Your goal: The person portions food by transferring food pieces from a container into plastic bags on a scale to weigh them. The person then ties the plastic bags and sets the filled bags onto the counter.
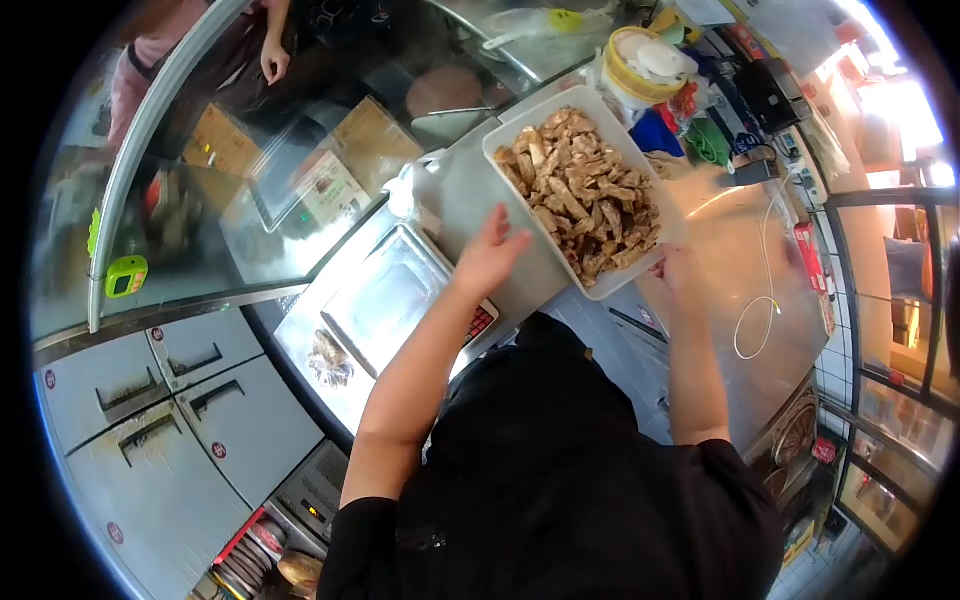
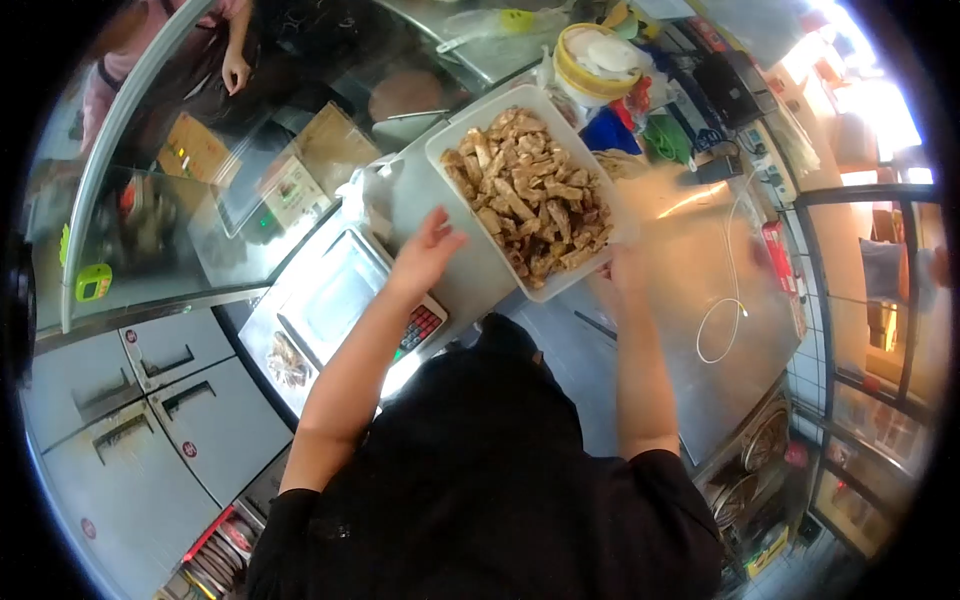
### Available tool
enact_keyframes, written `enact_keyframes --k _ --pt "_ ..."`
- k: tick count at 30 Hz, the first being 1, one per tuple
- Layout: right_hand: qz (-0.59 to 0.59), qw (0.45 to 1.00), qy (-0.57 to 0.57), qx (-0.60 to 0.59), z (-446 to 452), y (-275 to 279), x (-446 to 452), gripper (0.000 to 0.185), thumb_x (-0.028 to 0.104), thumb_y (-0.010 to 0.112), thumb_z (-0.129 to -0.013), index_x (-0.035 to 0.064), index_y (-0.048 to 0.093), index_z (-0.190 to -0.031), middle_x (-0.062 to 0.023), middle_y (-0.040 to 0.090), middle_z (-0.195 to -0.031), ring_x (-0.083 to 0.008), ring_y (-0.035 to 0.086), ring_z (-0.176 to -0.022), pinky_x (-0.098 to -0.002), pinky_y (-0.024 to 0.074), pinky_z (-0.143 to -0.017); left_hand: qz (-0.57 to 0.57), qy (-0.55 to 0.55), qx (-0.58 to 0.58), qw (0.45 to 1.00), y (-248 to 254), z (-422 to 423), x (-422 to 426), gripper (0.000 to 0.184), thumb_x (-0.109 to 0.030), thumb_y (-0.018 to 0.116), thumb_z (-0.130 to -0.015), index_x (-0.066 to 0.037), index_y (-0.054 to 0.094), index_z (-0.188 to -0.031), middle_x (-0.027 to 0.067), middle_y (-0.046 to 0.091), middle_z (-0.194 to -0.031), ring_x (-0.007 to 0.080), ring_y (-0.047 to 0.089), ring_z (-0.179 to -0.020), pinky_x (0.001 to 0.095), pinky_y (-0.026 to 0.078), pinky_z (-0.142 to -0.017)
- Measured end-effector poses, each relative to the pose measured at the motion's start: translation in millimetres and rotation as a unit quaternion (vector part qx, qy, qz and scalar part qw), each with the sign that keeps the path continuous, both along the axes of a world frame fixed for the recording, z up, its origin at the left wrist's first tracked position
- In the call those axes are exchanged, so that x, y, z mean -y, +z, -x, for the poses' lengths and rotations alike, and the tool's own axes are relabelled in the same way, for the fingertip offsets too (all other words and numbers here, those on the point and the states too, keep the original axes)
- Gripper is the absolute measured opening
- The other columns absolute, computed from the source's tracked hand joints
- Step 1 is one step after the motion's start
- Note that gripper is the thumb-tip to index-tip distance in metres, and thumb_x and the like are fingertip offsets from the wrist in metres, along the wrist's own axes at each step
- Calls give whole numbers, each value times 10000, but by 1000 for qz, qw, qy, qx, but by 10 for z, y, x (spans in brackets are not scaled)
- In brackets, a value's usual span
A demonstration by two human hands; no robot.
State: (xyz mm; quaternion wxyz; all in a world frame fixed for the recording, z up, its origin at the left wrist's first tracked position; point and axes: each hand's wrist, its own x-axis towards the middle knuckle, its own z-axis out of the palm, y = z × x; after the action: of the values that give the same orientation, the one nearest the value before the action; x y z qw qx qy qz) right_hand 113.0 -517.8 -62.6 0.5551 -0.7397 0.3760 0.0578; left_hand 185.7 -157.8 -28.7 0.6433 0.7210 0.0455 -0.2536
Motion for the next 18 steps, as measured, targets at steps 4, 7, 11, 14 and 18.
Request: enact_keyframes --k 4,7,11,14,18 --pt "-68 992 -101 39 74 193 -257 408 327 574 -994 -42 600 -1166 -111 675 -937 -182 632 -686 -315 491 -582 -151 229 152 950 376 432 -904 758 -362 683 -974 37 366 -1535 251 477 -1517 327 467 -1406 380 377 -1138" --pt "1 972 -192 139 324 40 -405 445 357 582 -1018 -24 571 -1248 -101 656 -1061 -177 637 -805 -315 505 -664 -271 386 151 869 43 991 -1912 719 -371 617 -1011 36 351 -1541 250 413 -1560 330 426 -1429 403 359 -1151" --pt "259 933 -27 250 612 12 -647 400 292 579 -1033 21 568 -1327 -98 651 -1081 -188 637 -923 -351 524 -775 -104 480 51 870 -476 1718 -2795 832 -536 530 -1014 72 318 -1541 251 348 -1588 341 363 -1462 421 267 -1210" --pt "226 916 171 285 547 246 -1253 365 204 577 -1032 15 584 -1344 -97 642 -1174 -167 622 -1013 -308 506 -889 4 478 -59 877 -718 1908 -2920 883 -595 510 -1005 71 301 -1545 255 346 -1585 343 343 -1474 429 225 -1231" --pt "-10 937 301 177 132 -21 -2228 411 323 512 -1066 0 646 -1284 -153 669 -1274 -236 625 -1194 -338 474 -1017 139 456 -114 872 -770 1826 -2757 865 -641 472 -998 28 351 -1532 190 450 -1520 312 432 -1395 406 293 -1178"
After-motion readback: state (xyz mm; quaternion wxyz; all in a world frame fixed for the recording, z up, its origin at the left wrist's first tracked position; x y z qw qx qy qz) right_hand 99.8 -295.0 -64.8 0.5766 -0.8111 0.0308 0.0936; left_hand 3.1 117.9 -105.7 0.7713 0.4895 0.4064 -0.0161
